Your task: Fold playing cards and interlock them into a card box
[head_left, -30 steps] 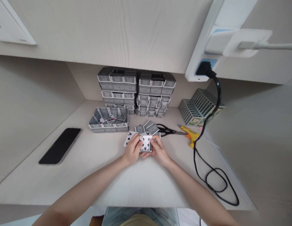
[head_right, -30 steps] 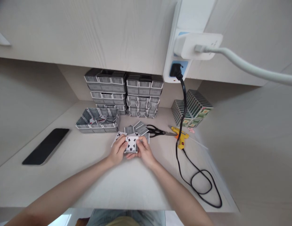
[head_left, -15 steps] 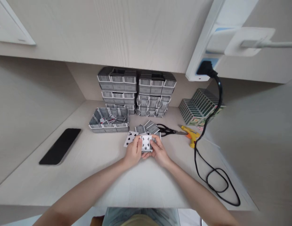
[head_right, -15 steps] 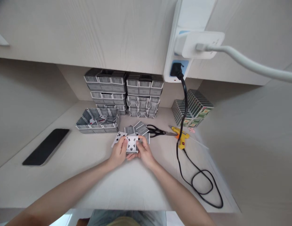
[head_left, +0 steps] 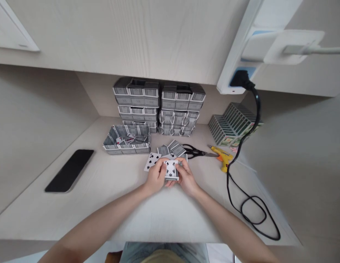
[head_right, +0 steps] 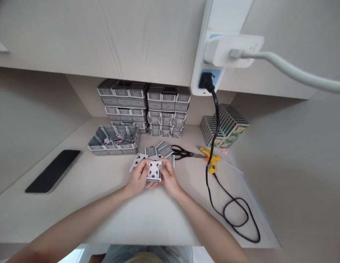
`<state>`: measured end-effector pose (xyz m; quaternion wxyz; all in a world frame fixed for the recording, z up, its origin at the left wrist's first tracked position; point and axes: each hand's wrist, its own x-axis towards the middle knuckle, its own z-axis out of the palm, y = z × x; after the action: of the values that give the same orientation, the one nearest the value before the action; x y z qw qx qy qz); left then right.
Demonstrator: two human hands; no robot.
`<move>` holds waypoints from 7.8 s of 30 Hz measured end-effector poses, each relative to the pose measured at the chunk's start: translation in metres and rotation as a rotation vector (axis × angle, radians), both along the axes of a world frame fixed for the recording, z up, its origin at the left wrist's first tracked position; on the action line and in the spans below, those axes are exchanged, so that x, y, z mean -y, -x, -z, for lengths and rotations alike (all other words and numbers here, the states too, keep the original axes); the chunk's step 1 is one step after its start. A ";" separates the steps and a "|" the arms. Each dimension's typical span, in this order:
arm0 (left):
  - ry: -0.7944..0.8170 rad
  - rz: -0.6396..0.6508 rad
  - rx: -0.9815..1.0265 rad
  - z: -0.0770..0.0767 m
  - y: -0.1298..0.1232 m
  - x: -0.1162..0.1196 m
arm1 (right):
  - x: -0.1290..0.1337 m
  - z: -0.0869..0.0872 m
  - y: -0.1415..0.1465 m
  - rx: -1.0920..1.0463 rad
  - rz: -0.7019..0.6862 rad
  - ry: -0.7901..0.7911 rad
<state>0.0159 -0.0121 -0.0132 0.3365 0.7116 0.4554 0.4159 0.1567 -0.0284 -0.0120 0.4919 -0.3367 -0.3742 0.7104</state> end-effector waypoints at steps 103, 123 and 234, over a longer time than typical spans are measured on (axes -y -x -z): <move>0.096 -0.073 0.071 0.006 -0.007 -0.007 | 0.000 0.004 -0.002 0.242 -0.129 -0.122; -0.460 -0.199 -0.268 0.006 -0.002 -0.008 | -0.004 0.008 -0.005 0.741 0.122 -0.325; -0.389 -0.281 -0.116 -0.006 0.015 -0.018 | -0.004 -0.009 -0.013 -0.105 -0.146 0.039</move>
<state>0.0005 0.0064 -0.0071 0.1051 0.7153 0.4798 0.4971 0.1695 -0.0249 -0.0032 0.4511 -0.2802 -0.3576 0.7682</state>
